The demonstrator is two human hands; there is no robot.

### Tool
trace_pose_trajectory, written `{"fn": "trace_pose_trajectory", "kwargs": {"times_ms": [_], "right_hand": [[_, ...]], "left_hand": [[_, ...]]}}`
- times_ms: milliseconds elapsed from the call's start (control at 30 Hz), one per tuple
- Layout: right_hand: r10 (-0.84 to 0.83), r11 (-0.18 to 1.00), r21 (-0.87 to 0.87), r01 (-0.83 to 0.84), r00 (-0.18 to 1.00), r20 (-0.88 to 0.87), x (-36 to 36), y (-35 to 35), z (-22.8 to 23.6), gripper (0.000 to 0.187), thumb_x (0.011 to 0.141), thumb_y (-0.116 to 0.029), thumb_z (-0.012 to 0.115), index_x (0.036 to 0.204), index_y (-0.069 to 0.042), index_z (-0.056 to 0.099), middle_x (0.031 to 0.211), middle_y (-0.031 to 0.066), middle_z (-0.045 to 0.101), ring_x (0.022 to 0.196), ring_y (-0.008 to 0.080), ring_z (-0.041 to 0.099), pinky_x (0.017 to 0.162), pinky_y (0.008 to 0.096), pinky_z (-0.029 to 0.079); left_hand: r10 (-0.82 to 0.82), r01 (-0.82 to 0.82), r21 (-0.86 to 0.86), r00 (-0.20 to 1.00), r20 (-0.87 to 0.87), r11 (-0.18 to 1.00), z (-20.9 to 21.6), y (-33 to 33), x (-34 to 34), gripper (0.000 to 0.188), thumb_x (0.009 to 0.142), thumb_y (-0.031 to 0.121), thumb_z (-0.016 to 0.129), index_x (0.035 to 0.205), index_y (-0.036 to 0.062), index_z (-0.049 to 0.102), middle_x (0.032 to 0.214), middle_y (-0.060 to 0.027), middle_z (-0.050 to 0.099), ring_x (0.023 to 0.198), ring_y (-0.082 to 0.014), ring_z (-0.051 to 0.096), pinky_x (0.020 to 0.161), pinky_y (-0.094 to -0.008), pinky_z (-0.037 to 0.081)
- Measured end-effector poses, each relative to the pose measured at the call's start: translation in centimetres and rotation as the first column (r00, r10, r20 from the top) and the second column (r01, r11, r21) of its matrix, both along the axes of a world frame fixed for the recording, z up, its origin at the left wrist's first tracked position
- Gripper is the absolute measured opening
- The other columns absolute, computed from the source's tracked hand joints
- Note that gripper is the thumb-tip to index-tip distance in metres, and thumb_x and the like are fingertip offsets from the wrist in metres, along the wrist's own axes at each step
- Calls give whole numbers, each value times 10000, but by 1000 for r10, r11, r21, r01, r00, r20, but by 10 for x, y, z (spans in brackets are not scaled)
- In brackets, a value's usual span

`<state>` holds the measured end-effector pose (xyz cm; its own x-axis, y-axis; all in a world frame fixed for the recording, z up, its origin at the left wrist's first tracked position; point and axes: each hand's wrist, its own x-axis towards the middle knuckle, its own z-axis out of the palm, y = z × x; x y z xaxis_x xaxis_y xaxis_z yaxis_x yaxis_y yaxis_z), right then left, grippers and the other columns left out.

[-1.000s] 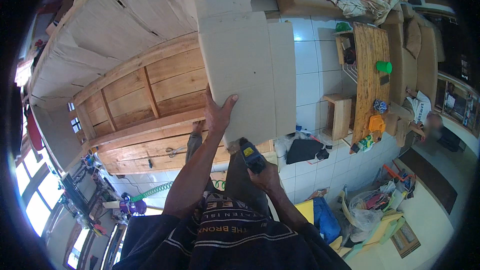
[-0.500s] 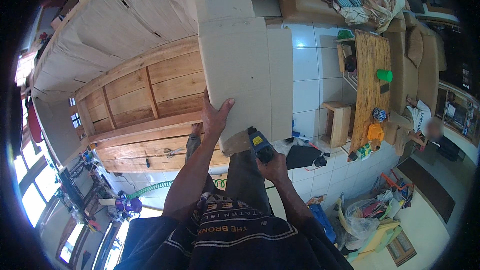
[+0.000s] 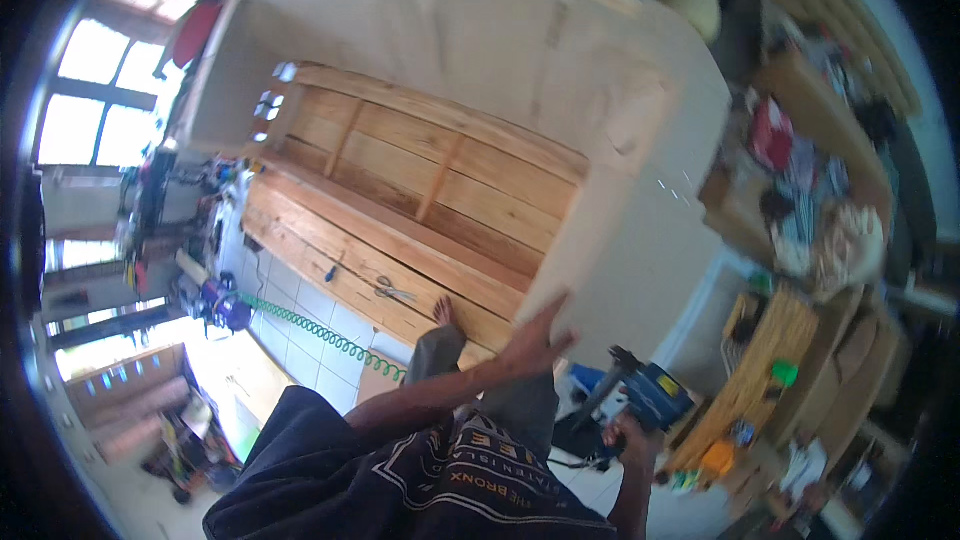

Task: The person assembles a wooden structure by cutting cardboard pieces with scissors and attaching them to the frame using a pneumatic nail gun. The person repeatedly positions and fastens cardboard sections to the wooden frame.

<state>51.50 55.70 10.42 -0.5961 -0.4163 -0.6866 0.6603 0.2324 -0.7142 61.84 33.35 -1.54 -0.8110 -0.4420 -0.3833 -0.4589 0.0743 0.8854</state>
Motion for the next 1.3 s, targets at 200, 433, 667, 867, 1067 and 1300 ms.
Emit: {"fn": "trace_pose_trajectory", "kwargs": {"times_ms": [200, 433, 667, 867, 1067, 1300], "right_hand": [[22, 909, -415, 33, 992, 126, 68, -131, 52, 613, 786, -56, 590, 1377, 51, 467, 635, 54, 489, 424, 185, 495, 437, 353, 489], [386, 812, -490, -318, 922, 42, 222, -314, 81, 587, 779, -11, 592, 1352, 70, 495, 621, 94, 512, 421, 222, 509, 426, 377, 501], [597, 660, -560, -501, 802, -13, 272, -450, 98, 519, 833, -81, 602, 1336, 29, 534, 616, 73, 524, 447, 241, 550, 430, 409, 524], [750, 458, -837, -299, 636, 183, 293, -582, 49, 247, 909, -222, 587, 1063, -29, 609, 630, 54, 562, 479, 212, 567, 456, 396, 534], [750, 421, -876, -234, 633, 192, 361, -726, -4, 218, 945, -240, 597, 1047, -48, 588, 651, 43, 569, 484, 167, 567, 477, 341, 534], [915, 380, -914, 142, 90, 394, 521, -887, 0, 557, 883, -222, 636, 1358, 49, 530, 725, 24, 580, 496, 121, 547, 455, 293, 482]], "left_hand": [[34, 37, 286, 970, -239, 957, 158, -39, 124, 693, 1030, 332, 615, 1558, 14, 298, 1404, -313, 539, 1240, -435, 603, 1009, -462, 500], [487, -505, -117, 860, -155, 855, 188, -130, 277, 561, 1014, 345, 631, 1388, 9, 381, 898, -293, 669, 870, -493, 677, 755, -540, 508], [625, -610, -165, 778, 60, 775, 207, -200, 378, 541, 1041, 571, 498, 1174, 64, 633, 812, -237, 686, 798, -464, 689, 723, -561, 507], [568, -568, 22, 823, -17, 823, 209, -259, 446, 642, 1004, 620, 549, 1190, 14, 649, 793, -243, 678, 774, -415, 696, 738, -516, 508], [622, -620, 58, 783, -16, 782, 244, -380, 496, 555, 990, 526, 640, 1212, 18, 631, 955, -134, 674, 861, -231, 637, 785, -390, 506], [719, -667, 318, 691, -76, 674, 254, -483, 555, 548, 963, 568, 668, 1057, 33, 604, 799, -41, 565, 761, -162, 583, 715, -355, 484]]}}
